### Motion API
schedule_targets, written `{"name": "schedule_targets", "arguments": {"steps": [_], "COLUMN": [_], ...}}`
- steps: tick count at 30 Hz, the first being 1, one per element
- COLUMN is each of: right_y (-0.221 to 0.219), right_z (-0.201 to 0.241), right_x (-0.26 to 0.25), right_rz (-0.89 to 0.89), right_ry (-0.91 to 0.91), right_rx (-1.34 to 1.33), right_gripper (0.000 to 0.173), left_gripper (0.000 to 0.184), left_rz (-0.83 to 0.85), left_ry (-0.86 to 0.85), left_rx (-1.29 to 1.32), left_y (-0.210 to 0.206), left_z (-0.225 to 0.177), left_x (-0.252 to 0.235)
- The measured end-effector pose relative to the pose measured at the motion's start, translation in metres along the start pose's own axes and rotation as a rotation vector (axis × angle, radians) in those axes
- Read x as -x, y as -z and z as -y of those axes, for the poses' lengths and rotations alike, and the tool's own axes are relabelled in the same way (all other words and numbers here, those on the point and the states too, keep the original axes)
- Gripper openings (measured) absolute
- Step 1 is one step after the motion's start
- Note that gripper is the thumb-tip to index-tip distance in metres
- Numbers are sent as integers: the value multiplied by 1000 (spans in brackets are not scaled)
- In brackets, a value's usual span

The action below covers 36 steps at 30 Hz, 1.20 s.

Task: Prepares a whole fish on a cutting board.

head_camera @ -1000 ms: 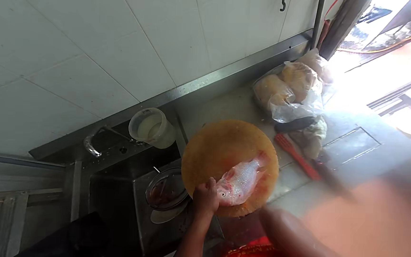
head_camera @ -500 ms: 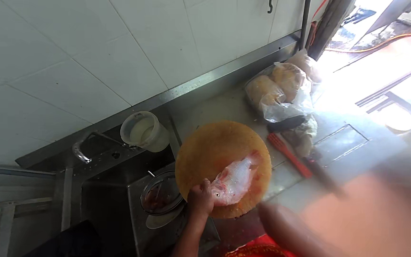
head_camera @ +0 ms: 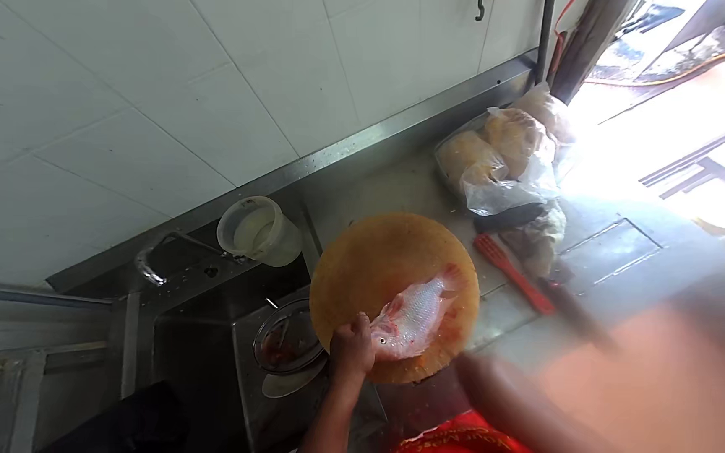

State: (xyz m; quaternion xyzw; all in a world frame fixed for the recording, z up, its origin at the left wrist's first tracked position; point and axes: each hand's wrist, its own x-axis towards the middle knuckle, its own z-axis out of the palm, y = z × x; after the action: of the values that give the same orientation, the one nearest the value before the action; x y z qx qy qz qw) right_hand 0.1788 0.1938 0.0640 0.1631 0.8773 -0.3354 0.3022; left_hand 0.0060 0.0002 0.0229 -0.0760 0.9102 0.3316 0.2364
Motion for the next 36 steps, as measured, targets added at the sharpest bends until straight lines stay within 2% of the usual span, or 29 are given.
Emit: {"name": "schedule_targets", "arguments": {"steps": [3,6,10,13,15,19,22,24,27,29,31,34,36], "right_y": [-10,1,-5,23,41,16,49,52,35,50,68,48,46], "right_z": [15,-4,9,-16,-28,-12,-27,-36,-28,-39,-45,-33,-36], "right_x": [13,-3,9,-19,-38,-27,-45,-53,-37,-41,-52,-46,-43], "right_rz": [46,-38,97,-56,-75,-10,-93,-73,-7,-92,-90,21,-25], "right_ry": [84,37,106,63,2,188,74,-6,17,26,19,50,64], "right_rx": [24,-7,47,0,23,86,58,98,162,132,128,168,176], "right_gripper": [33,28,32,28,28,26,28,28,25,27,30,26,25], "left_gripper": [56,54,54,54,54,57,56,55,56,55,53,55,54], "left_rz": [-2,-4,-6,-1,11,47,77,84,79,88,98,96,87], "left_ry": [10,28,22,37,35,34,54,68,79,93,82,68,68], "left_rx": [-15,10,7,19,4,-34,-42,-47,-54,-32,-21,-61,-60], "left_y": [0,0,-1,1,-1,5,7,7,11,13,11,9,12], "left_z": [-6,-4,-4,-4,-4,-14,-19,-18,-19,-20,-21,-25,-28], "left_x": [-2,0,-4,-5,-4,-12,-17,-17,-25,-28,-25,-26,-29]}}
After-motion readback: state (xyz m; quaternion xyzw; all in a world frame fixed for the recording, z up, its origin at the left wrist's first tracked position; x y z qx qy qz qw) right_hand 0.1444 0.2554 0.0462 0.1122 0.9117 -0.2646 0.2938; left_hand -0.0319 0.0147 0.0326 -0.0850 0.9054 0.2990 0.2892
